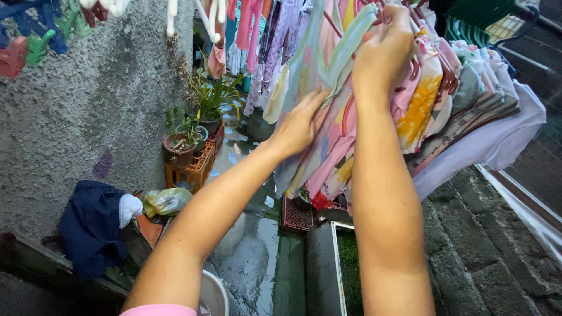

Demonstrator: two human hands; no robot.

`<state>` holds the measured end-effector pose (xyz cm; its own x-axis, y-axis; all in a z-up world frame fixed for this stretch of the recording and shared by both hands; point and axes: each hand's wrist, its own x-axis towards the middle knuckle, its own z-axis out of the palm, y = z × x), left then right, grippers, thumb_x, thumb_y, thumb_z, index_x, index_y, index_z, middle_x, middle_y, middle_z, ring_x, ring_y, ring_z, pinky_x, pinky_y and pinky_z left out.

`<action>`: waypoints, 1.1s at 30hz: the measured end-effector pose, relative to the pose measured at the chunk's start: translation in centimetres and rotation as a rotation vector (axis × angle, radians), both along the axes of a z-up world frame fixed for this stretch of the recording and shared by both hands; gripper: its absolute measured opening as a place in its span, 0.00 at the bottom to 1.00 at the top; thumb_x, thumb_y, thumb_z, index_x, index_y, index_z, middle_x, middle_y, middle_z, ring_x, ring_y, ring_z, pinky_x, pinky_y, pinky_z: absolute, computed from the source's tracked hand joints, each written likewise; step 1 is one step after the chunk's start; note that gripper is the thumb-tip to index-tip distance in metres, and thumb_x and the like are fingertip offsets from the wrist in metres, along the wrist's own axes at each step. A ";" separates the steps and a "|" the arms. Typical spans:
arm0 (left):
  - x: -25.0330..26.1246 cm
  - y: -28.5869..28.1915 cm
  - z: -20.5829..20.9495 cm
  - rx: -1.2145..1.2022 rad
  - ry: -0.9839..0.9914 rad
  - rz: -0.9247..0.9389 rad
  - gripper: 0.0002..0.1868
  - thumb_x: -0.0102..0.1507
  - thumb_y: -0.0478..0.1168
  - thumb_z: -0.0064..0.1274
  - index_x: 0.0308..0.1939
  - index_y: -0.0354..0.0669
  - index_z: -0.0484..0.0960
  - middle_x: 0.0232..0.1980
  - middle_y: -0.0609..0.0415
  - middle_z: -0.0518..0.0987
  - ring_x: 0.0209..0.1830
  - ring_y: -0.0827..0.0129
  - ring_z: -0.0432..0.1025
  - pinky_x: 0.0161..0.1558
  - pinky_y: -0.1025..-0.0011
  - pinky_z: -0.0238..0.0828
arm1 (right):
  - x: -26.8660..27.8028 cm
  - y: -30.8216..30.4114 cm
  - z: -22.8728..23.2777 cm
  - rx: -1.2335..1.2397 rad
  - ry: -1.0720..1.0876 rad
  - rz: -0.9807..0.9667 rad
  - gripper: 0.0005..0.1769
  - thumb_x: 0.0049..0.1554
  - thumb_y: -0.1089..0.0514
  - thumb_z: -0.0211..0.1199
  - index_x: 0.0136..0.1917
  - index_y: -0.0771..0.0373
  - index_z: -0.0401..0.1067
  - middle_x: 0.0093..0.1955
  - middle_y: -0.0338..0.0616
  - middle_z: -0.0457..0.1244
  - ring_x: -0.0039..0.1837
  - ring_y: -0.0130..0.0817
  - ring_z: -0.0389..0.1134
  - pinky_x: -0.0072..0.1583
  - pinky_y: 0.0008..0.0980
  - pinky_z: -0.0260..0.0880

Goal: The person washes clothes in a basin, wrings them out by hand, and hangs them on hangers to dry on a rack.

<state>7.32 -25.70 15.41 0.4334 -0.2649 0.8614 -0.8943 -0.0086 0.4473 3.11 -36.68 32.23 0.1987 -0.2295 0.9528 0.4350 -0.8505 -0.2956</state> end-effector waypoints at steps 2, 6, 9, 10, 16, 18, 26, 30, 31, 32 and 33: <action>0.4 -0.5 -0.2 0.015 0.006 -0.005 0.28 0.67 0.30 0.44 0.73 0.42 0.67 0.73 0.31 0.65 0.73 0.37 0.63 0.70 0.56 0.62 | 0.3 -0.4 0.1 -0.149 -0.068 -0.164 0.14 0.59 0.72 0.54 0.57 0.68 0.74 0.48 0.52 0.72 0.50 0.45 0.76 0.52 0.39 0.73; 0.5 -0.6 -1.4 0.026 -0.037 -0.090 0.29 0.66 0.29 0.43 0.73 0.39 0.66 0.72 0.32 0.68 0.73 0.37 0.64 0.71 0.56 0.62 | 0.6 -1.1 -0.5 -0.219 0.021 -0.306 0.12 0.60 0.67 0.57 0.55 0.68 0.77 0.48 0.61 0.70 0.53 0.59 0.72 0.54 0.49 0.69; 0.2 -0.6 -1.5 0.042 -0.027 -0.153 0.28 0.67 0.28 0.42 0.73 0.40 0.66 0.71 0.34 0.71 0.73 0.41 0.66 0.72 0.58 0.63 | 0.5 -2.5 -0.8 -0.225 0.001 -0.330 0.12 0.59 0.66 0.59 0.55 0.68 0.77 0.49 0.62 0.70 0.53 0.60 0.71 0.55 0.49 0.69; 0.1 -0.7 -1.4 0.046 -0.039 -0.155 0.31 0.64 0.26 0.40 0.73 0.41 0.66 0.72 0.34 0.71 0.73 0.40 0.66 0.72 0.58 0.62 | 0.3 -3.1 -0.9 -0.213 0.014 -0.337 0.12 0.59 0.66 0.59 0.55 0.68 0.77 0.49 0.62 0.70 0.53 0.59 0.72 0.56 0.48 0.70; -0.9 -1.7 -0.9 0.154 0.003 -0.132 0.42 0.57 0.22 0.38 0.76 0.48 0.64 0.75 0.29 0.64 0.72 0.37 0.63 0.71 0.55 0.61 | 0.7 -5.8 -1.2 -0.191 -0.025 -0.456 0.12 0.58 0.66 0.59 0.54 0.69 0.78 0.50 0.64 0.69 0.53 0.62 0.71 0.55 0.51 0.69; -1.3 -1.8 -1.0 0.175 0.003 -0.127 0.42 0.57 0.23 0.39 0.76 0.50 0.63 0.75 0.28 0.63 0.72 0.36 0.62 0.70 0.54 0.62 | 0.9 -5.8 -1.4 -0.214 -0.032 -0.474 0.12 0.58 0.67 0.59 0.55 0.69 0.77 0.53 0.64 0.69 0.54 0.63 0.70 0.56 0.51 0.69; -2.1 -0.8 -3.0 0.296 0.072 -0.166 0.42 0.57 0.27 0.47 0.76 0.49 0.60 0.73 0.35 0.67 0.70 0.39 0.64 0.66 0.55 0.64 | -3.0 -1.7 -4.4 -0.232 0.169 -0.351 0.19 0.62 0.69 0.56 0.66 0.70 0.69 0.67 0.61 0.59 0.72 0.59 0.62 0.75 0.47 0.62; -2.2 -0.2 -6.2 0.242 0.030 -0.208 0.37 0.62 0.31 0.51 0.76 0.43 0.60 0.72 0.34 0.69 0.71 0.41 0.65 0.69 0.57 0.64 | -4.8 1.5 -8.1 -0.548 -0.027 -0.488 0.20 0.65 0.68 0.57 0.70 0.67 0.69 0.80 0.58 0.49 0.83 0.67 0.47 0.80 0.65 0.45; -2.2 0.2 -7.2 0.241 0.049 -0.228 0.37 0.61 0.31 0.51 0.75 0.40 0.60 0.72 0.33 0.69 0.71 0.41 0.65 0.68 0.57 0.64 | -5.1 2.4 -9.4 -0.565 -0.057 -0.493 0.20 0.64 0.67 0.58 0.70 0.63 0.70 0.81 0.58 0.50 0.82 0.69 0.46 0.79 0.69 0.41; -2.2 0.8 -8.3 0.238 0.072 -0.245 0.37 0.60 0.32 0.50 0.75 0.37 0.61 0.71 0.32 0.69 0.71 0.40 0.64 0.68 0.57 0.64 | -5.5 3.3 -10.9 -0.567 -0.046 -0.474 0.20 0.64 0.67 0.58 0.70 0.63 0.70 0.81 0.58 0.50 0.82 0.69 0.46 0.79 0.69 0.41; -2.2 1.4 -9.4 0.236 0.088 -0.233 0.37 0.60 0.32 0.50 0.75 0.37 0.61 0.71 0.32 0.69 0.71 0.40 0.64 0.68 0.57 0.64 | -5.9 4.2 -12.6 -0.564 -0.007 -0.419 0.18 0.64 0.65 0.60 0.67 0.63 0.72 0.80 0.58 0.52 0.82 0.67 0.48 0.77 0.68 0.40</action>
<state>5.13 -24.33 5.98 0.4081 -0.5532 0.7263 -0.8424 0.0784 0.5331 -2.75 -32.52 19.60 0.1949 0.2441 0.9500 0.0372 -0.9697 0.2416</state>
